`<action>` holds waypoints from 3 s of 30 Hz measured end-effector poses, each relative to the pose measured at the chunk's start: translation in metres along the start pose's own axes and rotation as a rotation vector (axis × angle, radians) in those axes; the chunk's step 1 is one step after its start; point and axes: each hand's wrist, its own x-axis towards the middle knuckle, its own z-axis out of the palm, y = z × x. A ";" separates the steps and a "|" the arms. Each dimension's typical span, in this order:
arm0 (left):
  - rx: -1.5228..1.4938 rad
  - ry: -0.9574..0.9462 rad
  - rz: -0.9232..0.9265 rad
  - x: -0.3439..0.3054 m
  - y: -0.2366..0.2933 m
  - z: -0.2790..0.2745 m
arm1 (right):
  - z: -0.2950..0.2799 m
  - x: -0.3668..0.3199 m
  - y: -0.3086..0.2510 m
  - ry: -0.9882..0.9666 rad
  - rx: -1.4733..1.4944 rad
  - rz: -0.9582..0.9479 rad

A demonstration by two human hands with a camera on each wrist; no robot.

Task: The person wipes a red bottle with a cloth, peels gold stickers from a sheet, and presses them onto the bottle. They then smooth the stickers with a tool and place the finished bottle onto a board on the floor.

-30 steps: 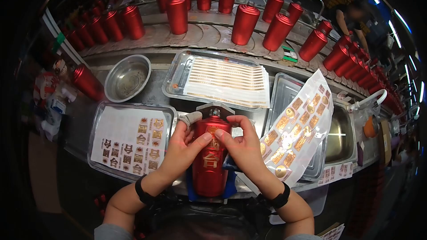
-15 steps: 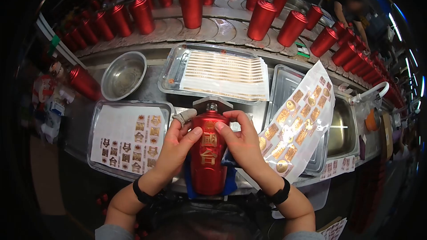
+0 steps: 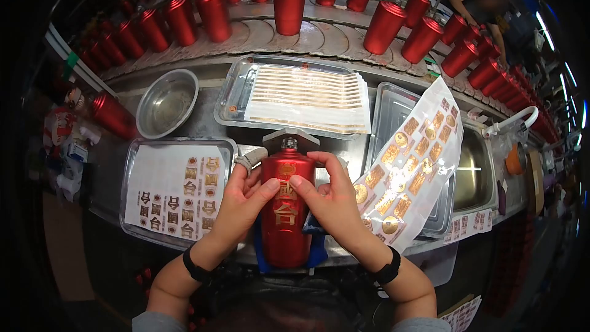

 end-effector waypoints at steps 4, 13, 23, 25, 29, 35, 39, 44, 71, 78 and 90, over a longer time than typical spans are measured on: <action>0.028 -0.014 -0.010 0.001 -0.001 0.000 | -0.004 0.001 0.005 -0.027 -0.039 -0.010; 0.061 -0.019 -0.045 -0.022 -0.007 -0.010 | -0.021 -0.032 0.013 -0.097 0.182 0.237; 0.118 -0.064 -0.110 -0.030 -0.002 -0.002 | -0.006 -0.038 0.019 -0.107 0.214 0.062; 0.112 -0.063 -0.113 -0.031 0.001 0.000 | -0.007 -0.038 0.020 -0.094 0.206 0.049; 0.072 -0.054 -0.092 -0.029 -0.004 -0.005 | -0.008 -0.041 0.025 -0.080 0.212 0.053; 0.139 -0.094 -0.079 -0.034 -0.006 -0.002 | -0.006 -0.044 0.016 -0.088 0.060 0.049; 0.137 -0.086 -0.069 -0.034 -0.010 -0.001 | -0.004 -0.044 0.020 -0.067 0.043 0.027; 0.110 -0.070 -0.079 -0.034 -0.011 -0.002 | -0.001 -0.044 0.021 -0.064 0.053 0.005; 0.167 -0.033 0.066 -0.019 -0.010 0.011 | -0.002 -0.030 0.019 -0.025 0.038 0.041; 0.227 -0.004 0.097 -0.014 -0.020 0.006 | -0.007 -0.024 0.017 -0.017 0.054 0.034; 0.094 -0.001 -0.105 -0.018 -0.004 0.008 | -0.023 -0.027 0.022 -0.099 0.190 0.128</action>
